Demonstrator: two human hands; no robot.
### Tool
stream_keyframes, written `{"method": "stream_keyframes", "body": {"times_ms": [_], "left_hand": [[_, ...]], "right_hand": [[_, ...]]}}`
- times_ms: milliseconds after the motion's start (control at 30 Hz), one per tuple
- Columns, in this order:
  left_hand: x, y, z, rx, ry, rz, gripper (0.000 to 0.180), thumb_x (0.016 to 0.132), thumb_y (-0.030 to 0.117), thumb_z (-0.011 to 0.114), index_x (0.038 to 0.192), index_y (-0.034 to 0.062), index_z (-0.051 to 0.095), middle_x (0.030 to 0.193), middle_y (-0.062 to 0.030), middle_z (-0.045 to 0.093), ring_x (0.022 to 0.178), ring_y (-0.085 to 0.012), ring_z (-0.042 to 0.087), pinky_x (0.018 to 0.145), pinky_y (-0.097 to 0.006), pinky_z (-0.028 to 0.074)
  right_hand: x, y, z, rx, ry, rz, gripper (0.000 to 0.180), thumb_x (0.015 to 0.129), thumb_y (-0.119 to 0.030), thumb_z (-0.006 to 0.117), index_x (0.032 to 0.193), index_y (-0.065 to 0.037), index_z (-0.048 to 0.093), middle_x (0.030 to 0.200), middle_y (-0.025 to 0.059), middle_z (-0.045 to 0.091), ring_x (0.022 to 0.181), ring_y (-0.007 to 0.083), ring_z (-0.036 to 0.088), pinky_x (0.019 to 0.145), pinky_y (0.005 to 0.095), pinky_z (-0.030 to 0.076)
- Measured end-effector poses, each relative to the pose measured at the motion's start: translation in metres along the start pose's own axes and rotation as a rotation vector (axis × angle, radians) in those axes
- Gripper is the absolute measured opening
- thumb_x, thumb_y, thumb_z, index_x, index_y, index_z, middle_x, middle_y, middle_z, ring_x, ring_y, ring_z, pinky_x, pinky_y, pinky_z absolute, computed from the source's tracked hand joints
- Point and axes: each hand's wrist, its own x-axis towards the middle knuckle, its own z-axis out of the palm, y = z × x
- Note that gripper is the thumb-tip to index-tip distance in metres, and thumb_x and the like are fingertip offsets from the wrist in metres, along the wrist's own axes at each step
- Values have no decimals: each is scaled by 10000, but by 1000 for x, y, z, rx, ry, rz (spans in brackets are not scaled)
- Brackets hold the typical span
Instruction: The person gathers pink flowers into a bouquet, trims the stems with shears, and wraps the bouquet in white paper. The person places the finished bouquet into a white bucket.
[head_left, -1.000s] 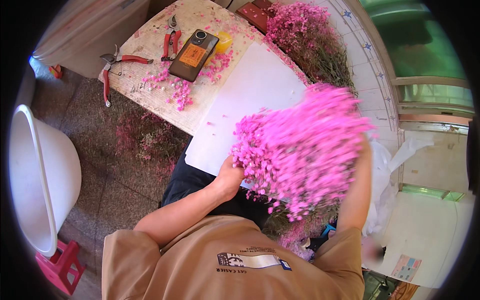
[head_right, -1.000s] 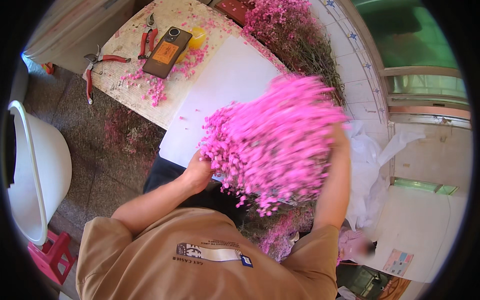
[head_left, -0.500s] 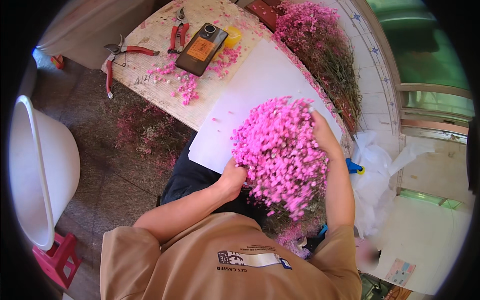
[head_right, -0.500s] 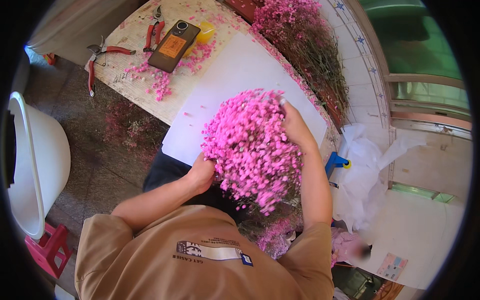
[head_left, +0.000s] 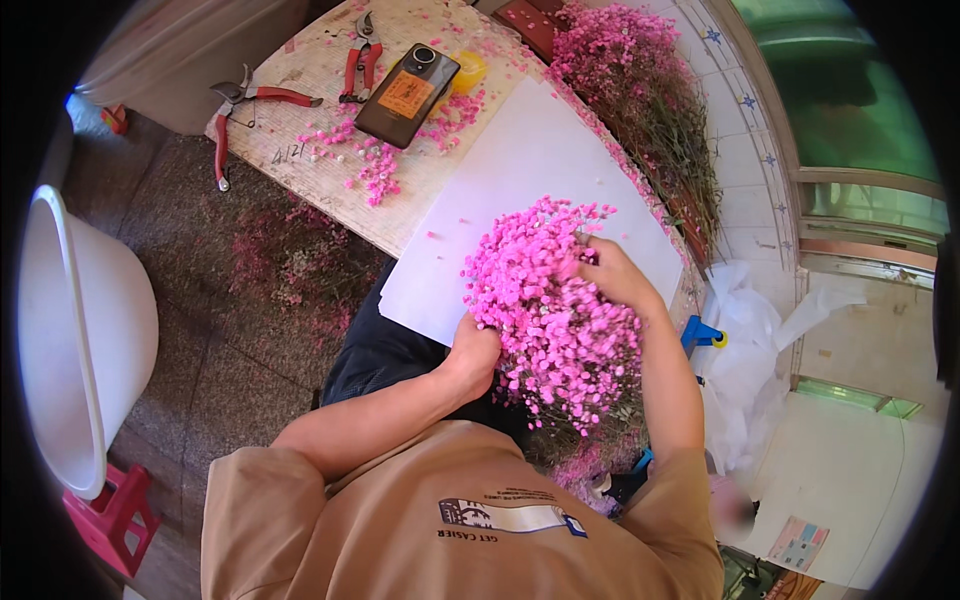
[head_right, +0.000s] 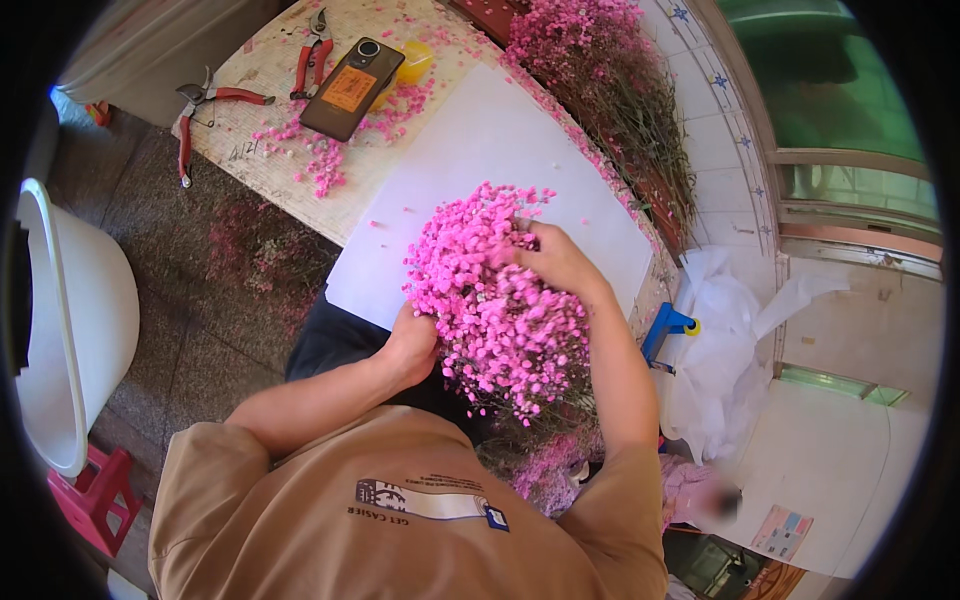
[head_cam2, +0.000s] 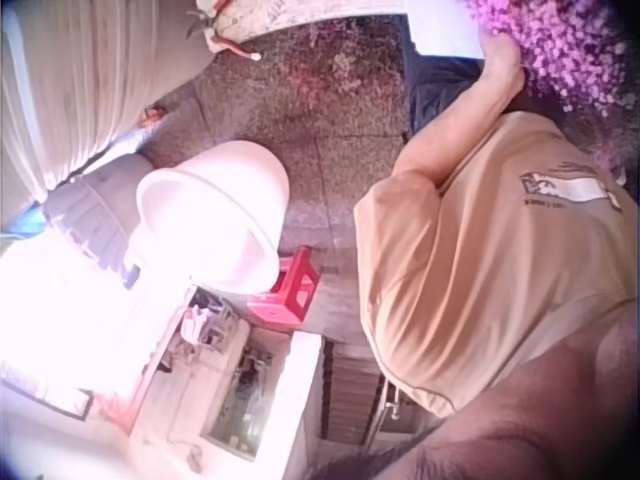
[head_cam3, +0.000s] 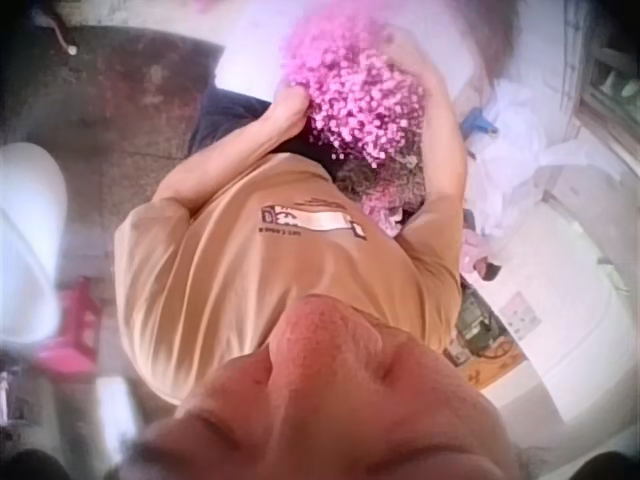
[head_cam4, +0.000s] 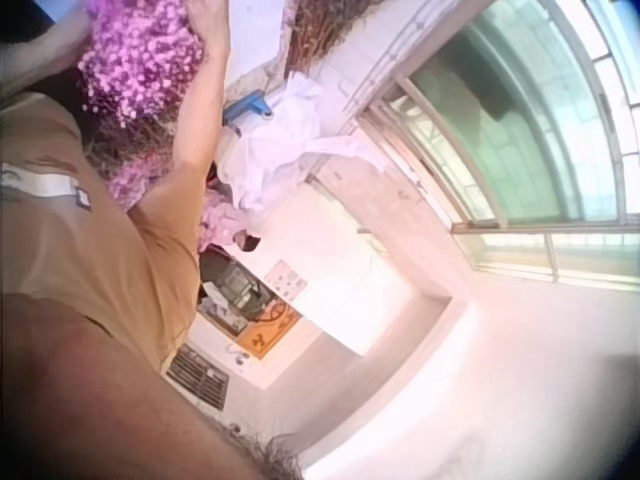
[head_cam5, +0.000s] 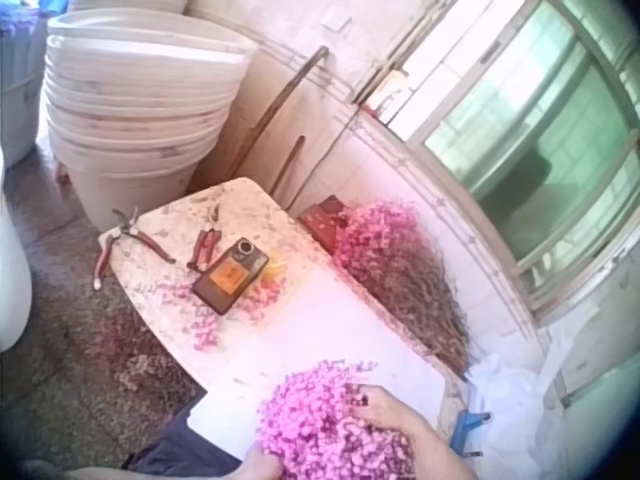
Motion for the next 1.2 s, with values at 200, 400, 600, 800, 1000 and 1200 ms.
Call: {"method": "stream_keyframes", "body": {"times_ms": [200, 400, 600, 800, 1000, 1200], "left_hand": [[-13, 13, 2, -149, -17, -31, 418, 1074, 164, 547, 1462, 22, 481, 1379, -112, 626, 1226, -235, 620, 1041, -424, 523], [-11, 2, 1, 73, -44, -17, 434, 1068, 157, 553, 1481, 47, 475, 1368, -117, 629, 1215, -218, 616, 1053, -412, 504], [-9, -2, -7, 259, -49, -62, 513, 1014, 70, 580, 1507, 49, 440, 1420, -120, 589, 1248, -232, 596, 1029, -396, 498], [-6, -13, -9, 115, -71, -45, 604, 933, -79, 515, 1510, 80, 432, 1394, -120, 602, 1222, -261, 608, 939, -440, 535], [-15, 10, -5, 250, -17, -225, 695, 851, -143, 511, 1495, 97, 409, 1275, -100, 622, 1122, -262, 628, 839, -451, 564], [-41, 31, -5, 291, -6, -333, 836, 797, -159, 560, 1533, 163, 328, 1264, -107, 610, 1052, -265, 648, 769, -458, 579]], "right_hand": [[-7, 34, -28, 178, -250, -45, 311, 809, -82, 724, 1105, 11, 741, 941, 0, 733, 869, 76, 630, 818, 273, 508], [19, 44, 17, 338, -62, 74, 372, 851, -85, 763, 1211, -10, 711, 991, 62, 757, 922, 174, 674, 883, 340, 530], [-14, -43, -15, -499, 188, 277, 383, 888, -78, 688, 1266, -16, 693, 928, 173, 735, 892, 261, 718, 840, 367, 534], [-70, -63, -18, -119, 260, 229, 513, 1010, -313, 616, 1372, 50, 595, 1124, 267, 719, 1076, 352, 702, 948, 394, 512], [-20, -23, 45, -434, 640, 63, 706, 1040, -486, 550, 1448, 86, 489, 1322, 364, 602, 1238, 470, 601, 1066, 471, 466], [19, 20, 43, -172, 338, 220, 650, 1055, -548, 471, 1236, 61, 606, 1118, 331, 672, 1087, 499, 633, 939, 512, 491]]}}
